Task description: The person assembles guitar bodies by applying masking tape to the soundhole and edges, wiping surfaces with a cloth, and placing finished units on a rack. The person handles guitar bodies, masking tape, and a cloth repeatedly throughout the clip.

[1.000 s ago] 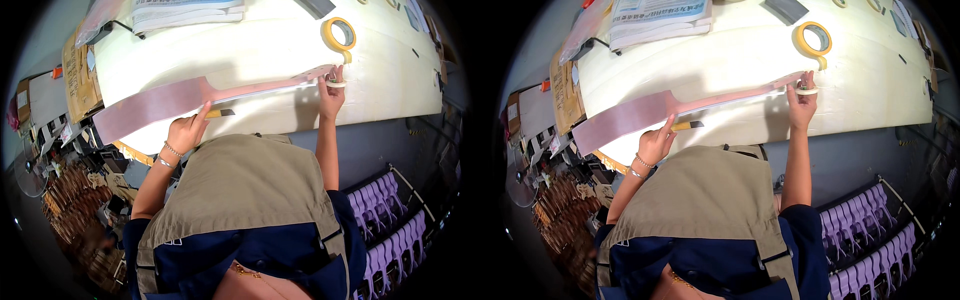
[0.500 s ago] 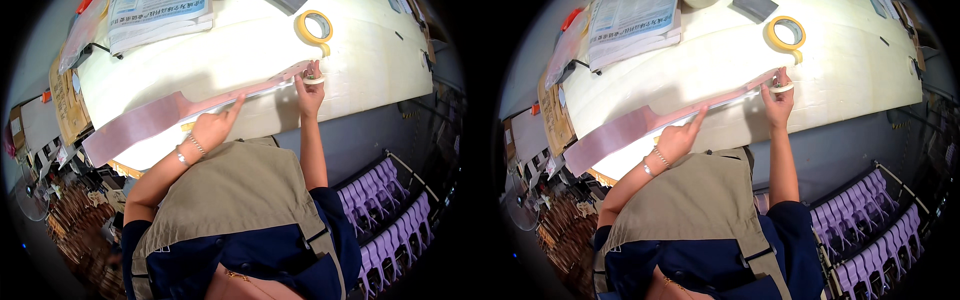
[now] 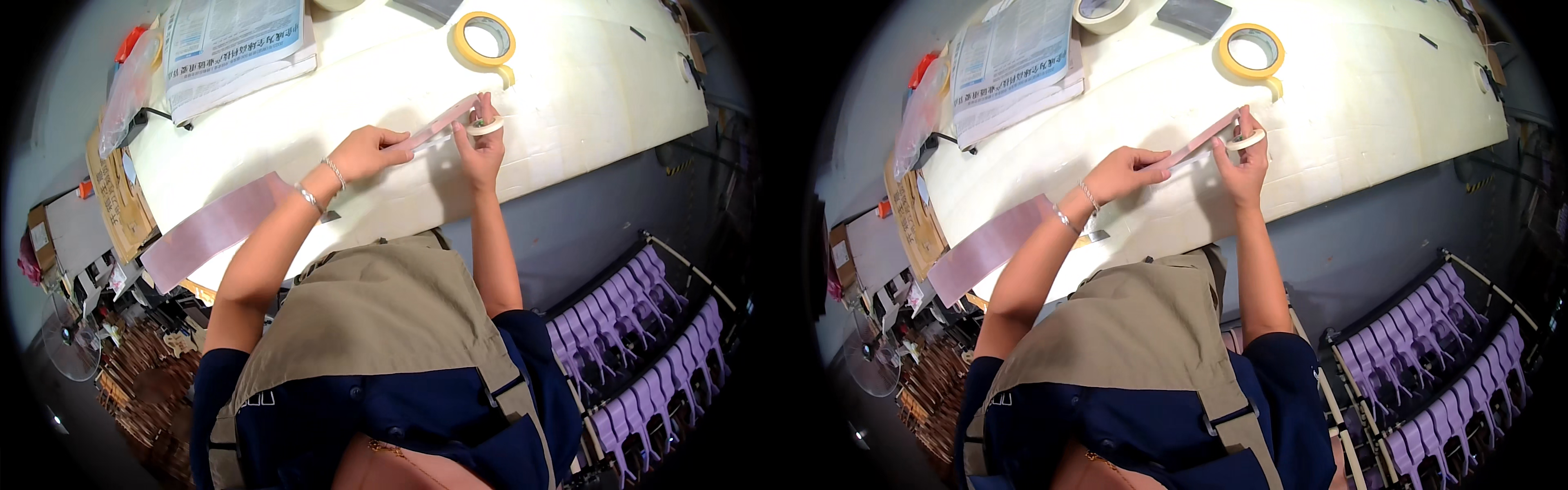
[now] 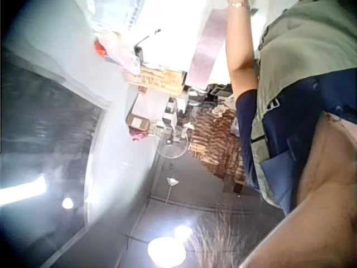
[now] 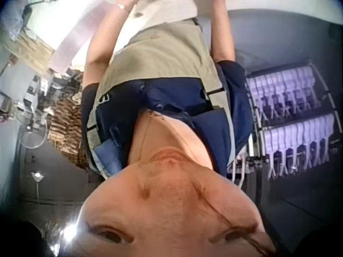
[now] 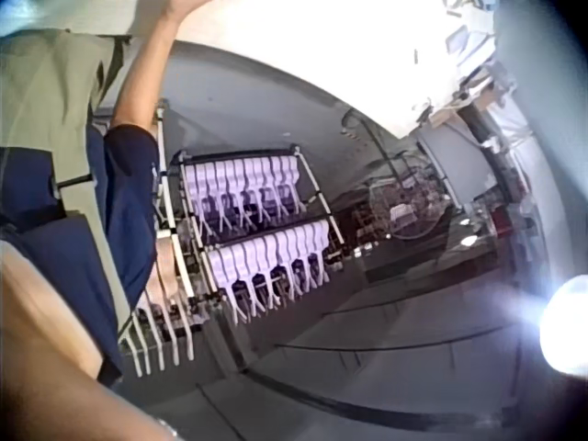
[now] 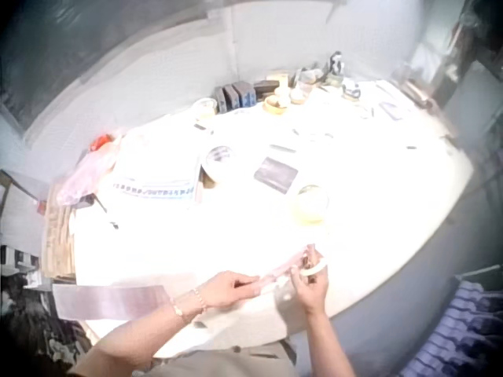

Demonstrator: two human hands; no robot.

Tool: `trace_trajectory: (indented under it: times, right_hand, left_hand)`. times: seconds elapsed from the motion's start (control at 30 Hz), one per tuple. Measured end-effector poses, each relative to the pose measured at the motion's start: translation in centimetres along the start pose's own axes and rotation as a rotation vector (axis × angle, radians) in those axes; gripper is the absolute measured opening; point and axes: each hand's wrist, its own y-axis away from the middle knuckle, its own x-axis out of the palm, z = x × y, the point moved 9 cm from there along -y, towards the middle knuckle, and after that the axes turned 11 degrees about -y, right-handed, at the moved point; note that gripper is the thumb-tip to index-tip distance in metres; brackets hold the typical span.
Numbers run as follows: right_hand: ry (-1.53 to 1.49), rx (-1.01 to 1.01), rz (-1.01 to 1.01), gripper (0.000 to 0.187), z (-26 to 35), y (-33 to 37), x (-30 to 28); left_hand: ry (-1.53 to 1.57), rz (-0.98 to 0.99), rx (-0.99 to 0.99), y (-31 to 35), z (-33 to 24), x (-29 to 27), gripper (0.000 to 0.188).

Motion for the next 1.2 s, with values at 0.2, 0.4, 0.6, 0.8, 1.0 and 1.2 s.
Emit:
trace_trajectory:
  times: [0.2,0.4,0.6,0.8,1.0,1.2]
  right_hand:
    - [0.294,-0.071,-0.041,0.067,2.4,0.4,-0.7]
    - [-0.289,0.412,-0.695,0.066,-2.1,9.1,-4.9]
    - [0.366,0.282,-0.351,0.040,4.7,4.0,-14.7]
    - [1.263,0.052,0.165,0.055,9.3,-2.4,-6.1]
    - [0.754,-0.222,0.875,0.085,5.3,5.8,10.4]
    - [0.656,-0.335,0.762,0.068,2.6,7.3,11.3]
  left_hand:
    - [0.382,0.254,-0.169,-2.1,0.8,1.5,0.031]
    - [0.352,0.246,-0.172,-2.0,0.5,1.5,0.031]
    - [-0.396,-0.124,0.063,1.4,-1.7,-1.0,0.046]
    - [-0.973,-0.266,0.129,8.5,-0.2,-2.4,0.042]
    - [-0.489,-0.060,-0.032,8.9,5.9,-6.7,0.036]
    - [-0.705,-0.464,0.351,10.0,-0.3,-2.5,0.053]
